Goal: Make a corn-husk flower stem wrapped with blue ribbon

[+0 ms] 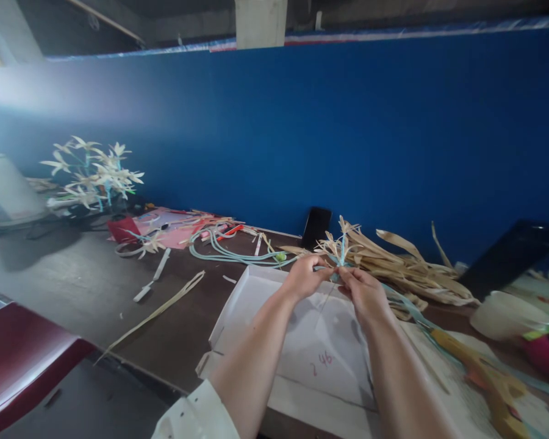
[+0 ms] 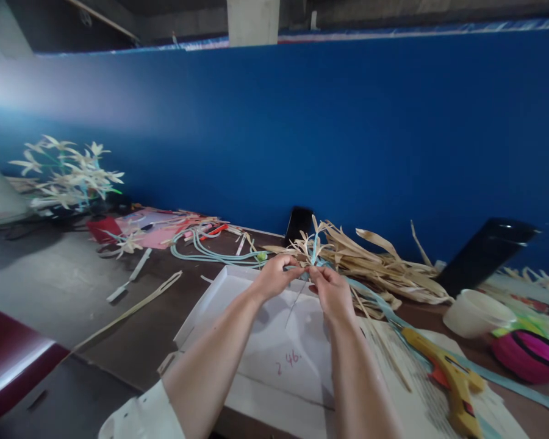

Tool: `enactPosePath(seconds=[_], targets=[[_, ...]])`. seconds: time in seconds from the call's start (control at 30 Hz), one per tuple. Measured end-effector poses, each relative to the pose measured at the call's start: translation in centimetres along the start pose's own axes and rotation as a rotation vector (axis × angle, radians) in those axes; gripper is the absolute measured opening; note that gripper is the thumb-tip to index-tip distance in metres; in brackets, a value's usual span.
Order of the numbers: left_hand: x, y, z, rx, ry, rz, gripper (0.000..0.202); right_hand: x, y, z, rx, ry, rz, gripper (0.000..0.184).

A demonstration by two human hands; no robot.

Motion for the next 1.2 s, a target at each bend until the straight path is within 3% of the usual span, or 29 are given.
enactPosePath(seconds=[0.23,0.5,0.87,1.07,1.2], targets=[[-0.2,-0.1,0.6,-0.022,-0.015,0.015,0.024,-0.1,-0.1,0.3,0.120,0.048,0.014,0.036],[-0.4,-0.2,1.1,-0.041,0.028,-0.023,0.025,-0.2,-0.3,0.2,0.077,0.046,0.042,0.037],[0.1,0.2,-0.2,-0.153,-0.081,-0.123,0.021,-0.5,-0.5,0.7,0.203,0.111,0.062,0.036],[0.3,0.0,-0.4,-0.192,-0.112,-0.146,0.021,0.4,-0.2,2.7,0.445,0.168,-0.029,0.033],[0.5,0.1,-0.8,-0.201,-0.142,-0.155,0.020,0.9,-0.1,3.5,0.463,0.171,-0.073,0.033]])
Point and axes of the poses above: each hand's wrist, its own x-axis away from the middle knuckle, its own y-axis out of the back of the hand, z = x × y, the point moved 9 cm from there along -x, towards the middle knuckle, and after that the axes turned 3 degrees about z, right-handed, at the moved point
